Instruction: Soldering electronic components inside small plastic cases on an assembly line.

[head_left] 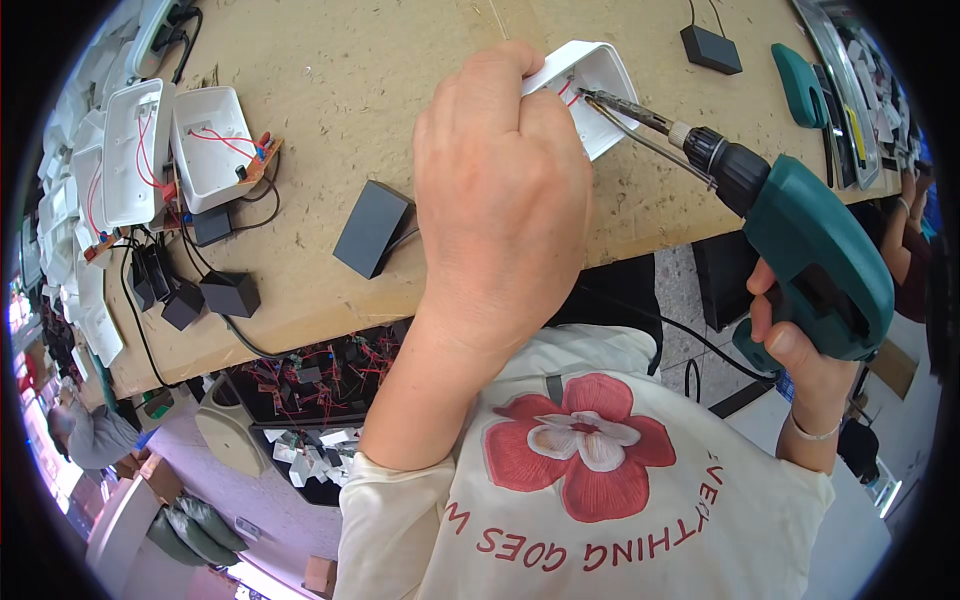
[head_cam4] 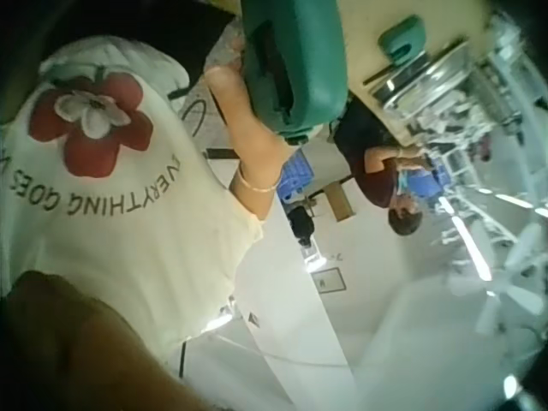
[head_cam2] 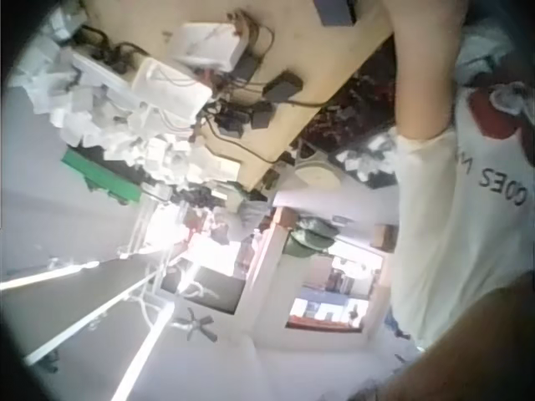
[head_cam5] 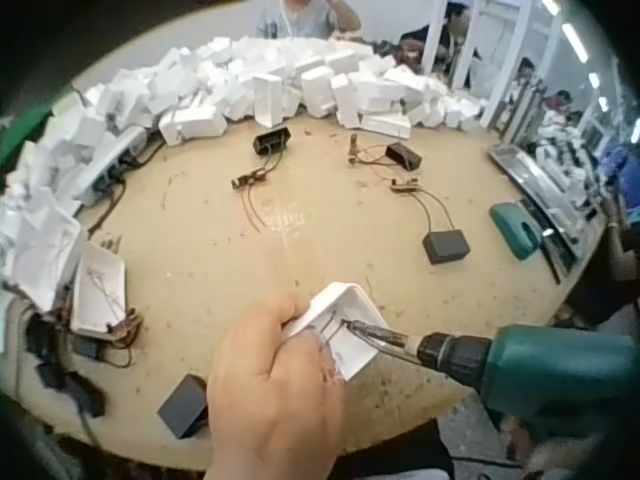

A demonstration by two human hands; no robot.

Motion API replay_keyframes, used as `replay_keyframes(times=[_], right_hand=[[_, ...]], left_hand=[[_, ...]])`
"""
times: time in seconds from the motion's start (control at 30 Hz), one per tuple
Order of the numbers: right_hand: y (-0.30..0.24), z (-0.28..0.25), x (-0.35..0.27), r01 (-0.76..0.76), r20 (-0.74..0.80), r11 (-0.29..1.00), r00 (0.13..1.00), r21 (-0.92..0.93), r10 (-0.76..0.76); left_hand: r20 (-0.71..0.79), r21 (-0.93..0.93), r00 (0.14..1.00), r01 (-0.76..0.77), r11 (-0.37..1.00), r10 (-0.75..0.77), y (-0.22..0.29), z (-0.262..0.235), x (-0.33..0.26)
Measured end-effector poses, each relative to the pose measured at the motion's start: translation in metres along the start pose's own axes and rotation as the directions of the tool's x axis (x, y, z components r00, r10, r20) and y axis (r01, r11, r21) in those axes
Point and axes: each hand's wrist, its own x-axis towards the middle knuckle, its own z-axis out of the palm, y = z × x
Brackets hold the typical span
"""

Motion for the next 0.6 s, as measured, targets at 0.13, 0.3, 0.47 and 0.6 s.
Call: replay_keyframes(times=[0.13,0.3,0.47,0.6], right_hand=[[-0.003,-0.003,0.002,0.003,0.028,1.0,1.0,-0.007,-0.003],[-0.006,-0.006,0.003,0.061,0.062,0.998,0.996,-0.034,-0.059],[-0.01,-0.004,0.001,0.055,0.038,0.997,0.998,-0.052,-0.053],[-0.019,-0.012,-0.002,-0.052,0.152,0.998,0.987,0.03,0.046]], left_hand=[[-0.003,0.005,1.0,0.001,1.0,-0.001,0.0,0.001,0.0],[0.007,-0.007,1.0,0.008,1.0,-0.008,0.001,0.0,0.0],[0.002,-0.003,1.0,0.002,1.0,-0.002,0.002,0.0,0.0],[0.007,0.002,1.0,-0.008,1.0,0.008,0.001,0.0,0.001]])
